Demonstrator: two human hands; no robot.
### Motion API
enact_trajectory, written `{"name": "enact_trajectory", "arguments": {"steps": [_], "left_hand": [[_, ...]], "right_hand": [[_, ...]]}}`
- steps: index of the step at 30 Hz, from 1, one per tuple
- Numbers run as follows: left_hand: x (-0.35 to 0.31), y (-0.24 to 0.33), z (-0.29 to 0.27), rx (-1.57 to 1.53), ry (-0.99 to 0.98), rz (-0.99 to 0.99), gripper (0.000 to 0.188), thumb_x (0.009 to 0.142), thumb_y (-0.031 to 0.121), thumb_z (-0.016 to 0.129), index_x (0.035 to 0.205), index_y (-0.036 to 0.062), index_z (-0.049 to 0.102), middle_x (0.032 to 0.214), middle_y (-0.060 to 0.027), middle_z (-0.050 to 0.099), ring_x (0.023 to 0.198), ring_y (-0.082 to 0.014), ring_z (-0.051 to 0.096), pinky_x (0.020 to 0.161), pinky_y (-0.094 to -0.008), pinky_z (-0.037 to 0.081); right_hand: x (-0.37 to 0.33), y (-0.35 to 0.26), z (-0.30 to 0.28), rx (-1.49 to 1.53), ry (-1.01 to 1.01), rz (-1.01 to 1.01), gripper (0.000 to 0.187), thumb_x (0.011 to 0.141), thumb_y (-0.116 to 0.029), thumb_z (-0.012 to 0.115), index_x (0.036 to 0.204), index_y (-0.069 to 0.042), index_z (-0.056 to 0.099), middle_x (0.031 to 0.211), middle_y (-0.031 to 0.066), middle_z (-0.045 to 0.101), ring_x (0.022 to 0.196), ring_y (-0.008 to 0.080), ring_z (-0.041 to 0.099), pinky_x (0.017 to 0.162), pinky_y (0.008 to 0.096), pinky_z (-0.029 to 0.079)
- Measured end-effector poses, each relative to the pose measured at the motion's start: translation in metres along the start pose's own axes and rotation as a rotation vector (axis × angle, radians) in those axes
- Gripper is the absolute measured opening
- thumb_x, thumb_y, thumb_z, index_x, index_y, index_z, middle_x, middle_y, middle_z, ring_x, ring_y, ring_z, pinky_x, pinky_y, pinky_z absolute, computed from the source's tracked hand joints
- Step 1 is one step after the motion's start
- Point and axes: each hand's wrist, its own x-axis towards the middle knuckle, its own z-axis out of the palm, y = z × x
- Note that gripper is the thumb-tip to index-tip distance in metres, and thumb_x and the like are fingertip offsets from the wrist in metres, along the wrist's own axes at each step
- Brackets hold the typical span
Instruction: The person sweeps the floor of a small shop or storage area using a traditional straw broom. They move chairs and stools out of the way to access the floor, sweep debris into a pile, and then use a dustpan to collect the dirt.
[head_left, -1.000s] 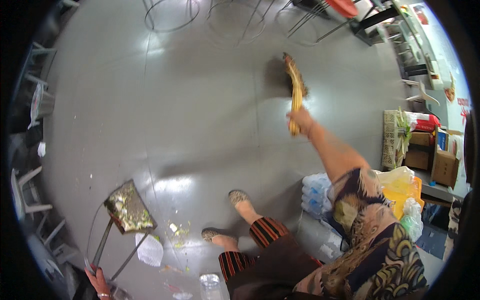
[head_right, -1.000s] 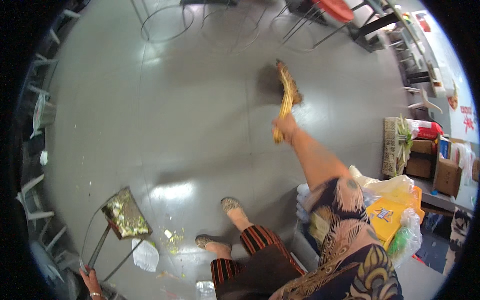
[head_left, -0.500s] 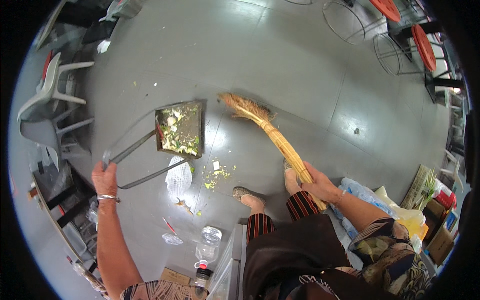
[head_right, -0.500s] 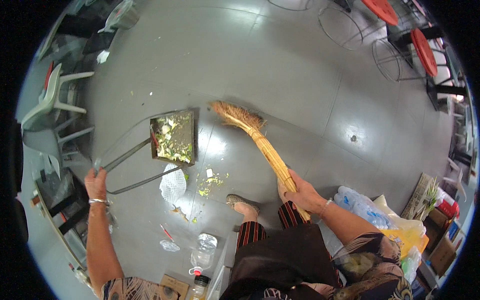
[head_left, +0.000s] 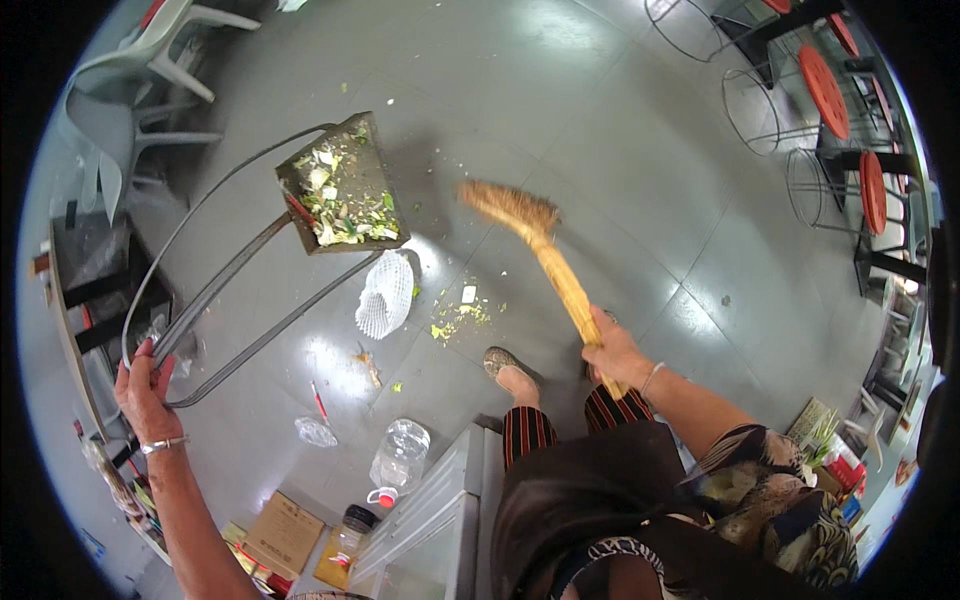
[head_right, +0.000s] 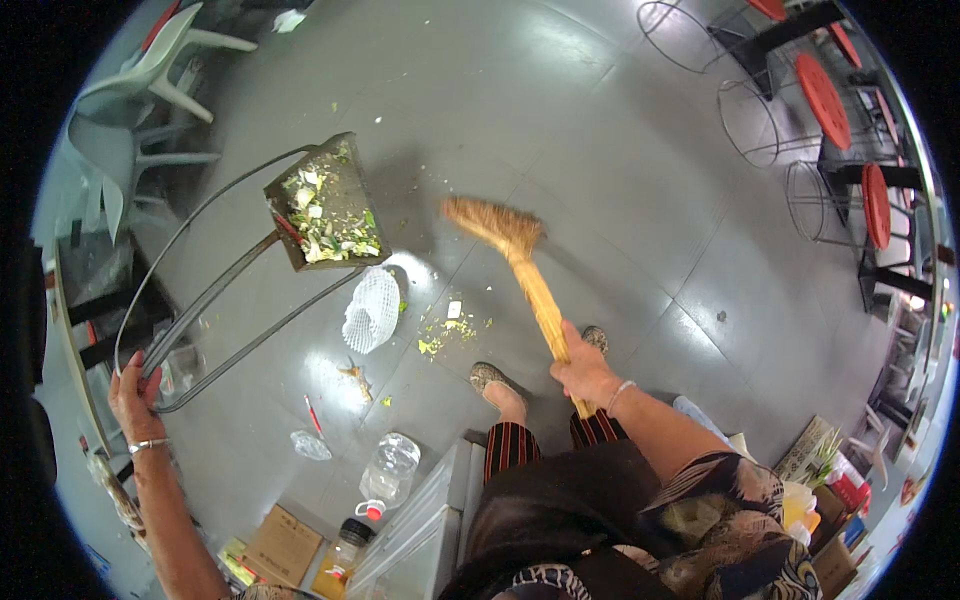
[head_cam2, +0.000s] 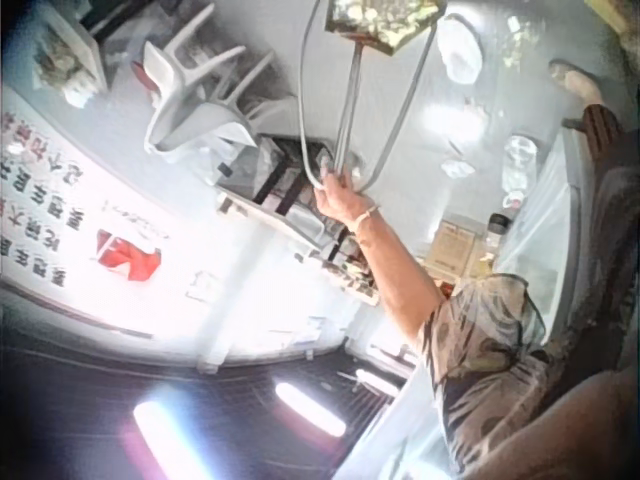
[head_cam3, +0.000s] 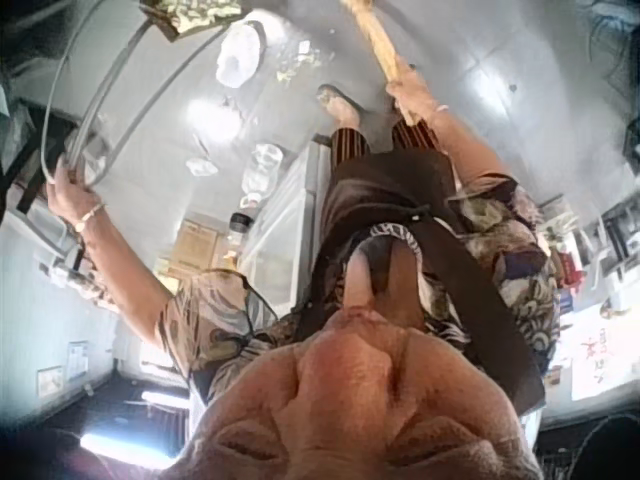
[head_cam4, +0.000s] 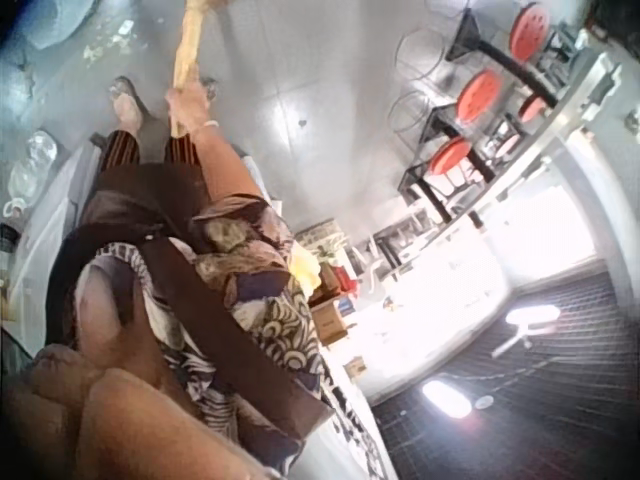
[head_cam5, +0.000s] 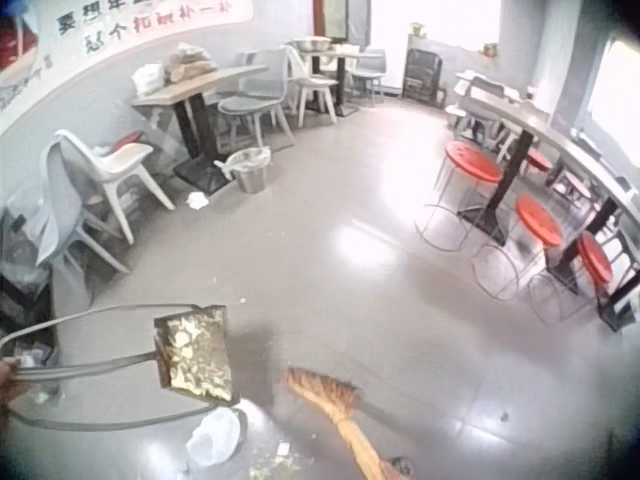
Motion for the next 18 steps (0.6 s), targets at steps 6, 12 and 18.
{"name": "enact_trajectory", "arguments": {"steps": [6,12,18], "left_hand": [[-0.014,-0.048,-0.110,0.118,0.087,-0.014,0.028,0.085,0.013,0.057,0.108,0.0009,0.066,0.081,0.0034,0.056,0.065,-0.0033,0.047,0.063,-0.0153,0.041],[-0.014,-0.157,-0.166,0.145,0.051,-0.078,0.023,0.083,0.011,0.059,0.103,0.0024,0.068,0.073,0.0076,0.053,0.062,-0.0028,0.043,0.056,-0.0185,0.033],[-0.048,-0.255,-0.141,0.347,0.117,-0.115,0.010,0.078,0.013,0.063,0.075,0.0038,0.063,0.065,0.0045,0.053,0.059,-0.0067,0.042,0.053,-0.0255,0.033]], "right_hand": [[0.102,-0.109,0.010,-0.129,0.156,-0.073,0.077,0.083,-0.010,0.051,0.148,-0.006,0.010,0.090,0.0228,0.063,0.068,0.0327,0.065,0.064,0.0417,0.053],[0.098,-0.100,0.069,-0.460,0.131,-0.076,0.079,0.083,-0.011,0.050,0.149,-0.007,0.007,0.103,0.0238,0.060,0.082,0.0319,0.066,0.071,0.0414,0.054],[0.037,-0.077,0.037,-0.151,0.011,-0.030,0.081,0.085,-0.016,0.053,0.150,-0.010,0.004,0.100,0.0177,0.060,0.069,0.0211,0.063,0.054,0.0323,0.051]]}}
